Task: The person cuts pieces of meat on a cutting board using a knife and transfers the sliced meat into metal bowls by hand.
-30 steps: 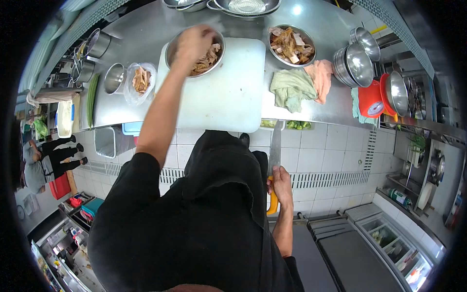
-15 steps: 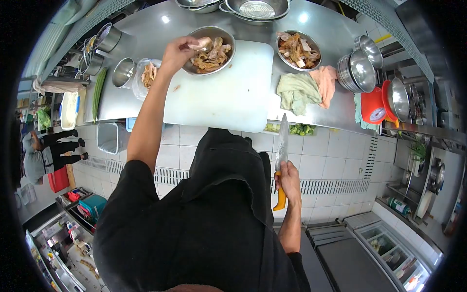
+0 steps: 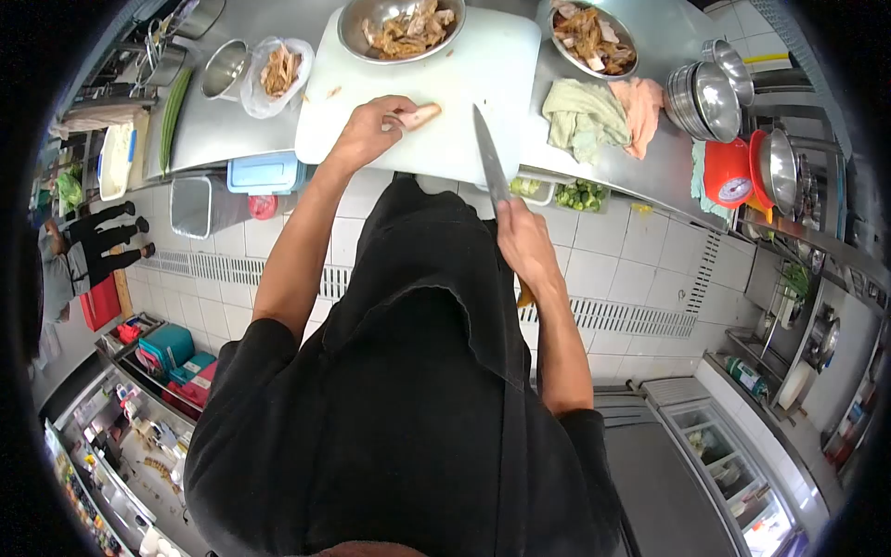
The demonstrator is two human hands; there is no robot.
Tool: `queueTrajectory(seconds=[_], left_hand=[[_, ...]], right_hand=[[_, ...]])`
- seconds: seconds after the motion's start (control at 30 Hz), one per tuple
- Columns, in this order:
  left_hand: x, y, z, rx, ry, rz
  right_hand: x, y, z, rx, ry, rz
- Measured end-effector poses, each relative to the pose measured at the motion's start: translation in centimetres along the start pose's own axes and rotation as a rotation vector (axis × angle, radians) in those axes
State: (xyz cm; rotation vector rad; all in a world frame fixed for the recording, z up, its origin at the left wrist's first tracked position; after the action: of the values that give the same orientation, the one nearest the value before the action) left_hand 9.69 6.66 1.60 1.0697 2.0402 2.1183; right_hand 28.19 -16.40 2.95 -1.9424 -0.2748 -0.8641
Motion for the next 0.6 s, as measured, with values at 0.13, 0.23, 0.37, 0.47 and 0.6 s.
queueTrajectory(seconds=[0.13, 0.23, 0.37, 0.47, 0.6], left_hand=[[1.2, -0.7, -0.9, -0.056, 0.188, 0.100], [2.0, -0.4, -0.8, -0.049, 0.295, 0.146], [1.0, 0.0, -0.4, -0.085, 0.273, 0.166], [0.3, 0.1, 0.1, -0.129, 0.217, 0.276], [0.0, 1.5, -0.2, -0.247, 0.210, 0.334]], right_hand=[[-2.3, -4.6, 1.6, 0.172, 0.007, -0.175], [-3.3, -7.4, 2.2, 0.262, 0.024, -0.227], [-4.5, -9.0, 3.3, 0.303, -0.065, -0.339], [-5.3, -8.6, 3.7, 0.320, -0.093, -0.413], [-6.9, -9.3, 3.9, 0.297, -0.151, -0.436]])
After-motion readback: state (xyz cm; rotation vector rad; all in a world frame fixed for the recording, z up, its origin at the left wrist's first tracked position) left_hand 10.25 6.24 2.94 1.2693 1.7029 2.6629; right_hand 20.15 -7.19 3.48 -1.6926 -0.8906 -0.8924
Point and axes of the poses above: each hand's wrist, its own z-axis towards the middle knuckle, its own x-axis out of the back of the hand, y = z × x, the point moved 10 cm from there along z, towards the middle knuckle, and after that the axes turned 10 degrees about y, right-handed, at the moved point
